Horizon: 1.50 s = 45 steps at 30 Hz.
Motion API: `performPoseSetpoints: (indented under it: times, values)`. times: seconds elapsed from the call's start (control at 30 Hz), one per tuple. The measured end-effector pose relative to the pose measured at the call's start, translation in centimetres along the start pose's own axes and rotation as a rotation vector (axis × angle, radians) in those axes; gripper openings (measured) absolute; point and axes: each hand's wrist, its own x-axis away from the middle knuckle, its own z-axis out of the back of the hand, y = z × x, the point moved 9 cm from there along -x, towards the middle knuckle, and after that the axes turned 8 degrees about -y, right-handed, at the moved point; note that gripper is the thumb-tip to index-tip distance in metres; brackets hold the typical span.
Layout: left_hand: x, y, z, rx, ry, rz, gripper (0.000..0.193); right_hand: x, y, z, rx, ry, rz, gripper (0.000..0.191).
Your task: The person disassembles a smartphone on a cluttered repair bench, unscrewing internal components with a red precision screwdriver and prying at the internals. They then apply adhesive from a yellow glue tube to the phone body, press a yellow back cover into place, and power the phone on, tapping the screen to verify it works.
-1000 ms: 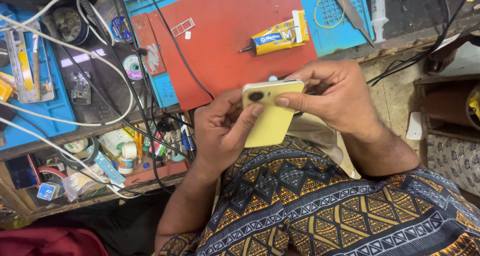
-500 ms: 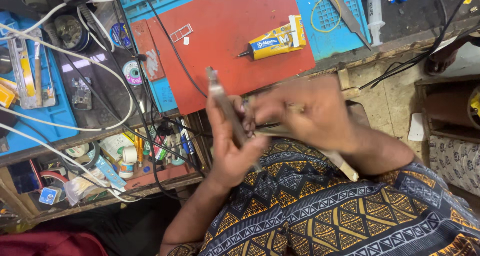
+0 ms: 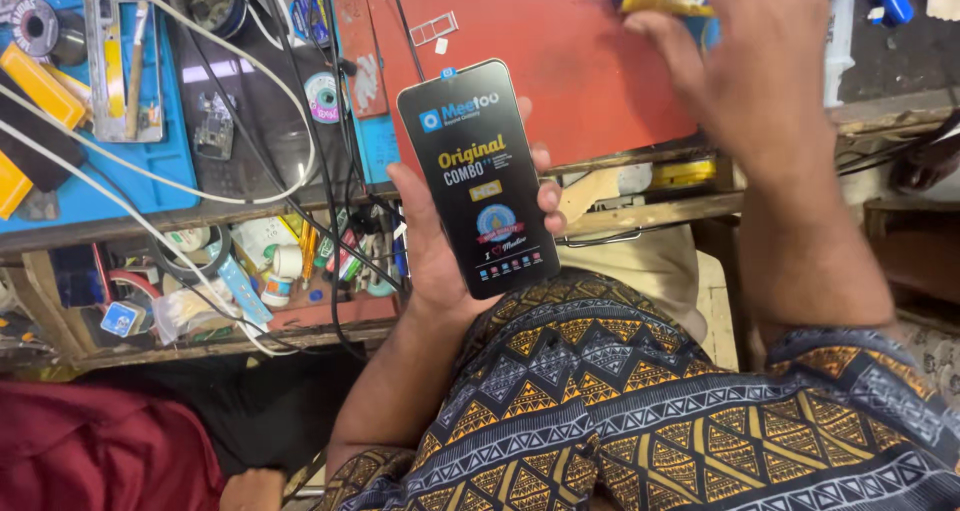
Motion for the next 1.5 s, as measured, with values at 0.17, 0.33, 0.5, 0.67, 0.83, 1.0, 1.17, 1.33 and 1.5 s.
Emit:
performPoseSetpoints:
  times: [0.17,0.33,0.5,0.67,0.83,1.0,1.17,1.33,1.5]
  values:
    - [-0.8,0.1,0.3,-0.015,-0.002,0.006,0.103,5.6,-1.7,-0.1,-0.312,0.047,-0.078,0.025]
    - [-1.4,0.0,-0.4,0.050,-0.052,0.006,0.098,10.8,-4.8,-4.7,-1.117,-0.139,-0.233,0.041]
    - [-2.8,-0.4,-0.6,0.061,-0.157,0.052,0.099,13.3,-6.4,-6.7,-1.354,-0.101,-0.279,0.041]
    - [-4.0,-0.9,0.2,0.016,-0.175,0.066,0.089,14.1,-4.2,-7.2,-1.214,-0.089,-0.391,0.035]
    - [-4.8,-0.9,1.9,-0.051,-0.056,0.099,0.085,13.0,-1.8,-6.9,-1.175,-0.036,-0.470,0.035]
    - [-6.1,0.1,2.3,-0.061,-0.121,0.049,0.080,9.1,-2.6,-2.4,-0.659,-0.011,-0.143,0.041]
    - [-6.8,0.1,3.0,-0.044,-0.158,0.051,0.074,6.1,-6.2,-2.2,-0.231,-0.160,0.246,0.052]
    - [-6.8,-0.2,3.2,-0.084,-0.161,0.067,0.073,2.3,-3.0,-2.9,-0.122,-0.115,0.159,0.060]
    - [-7.2,-0.3,3.0,-0.032,-0.125,0.104,0.077,0.8,1.0,-2.6,-0.487,0.070,-0.053,0.045]
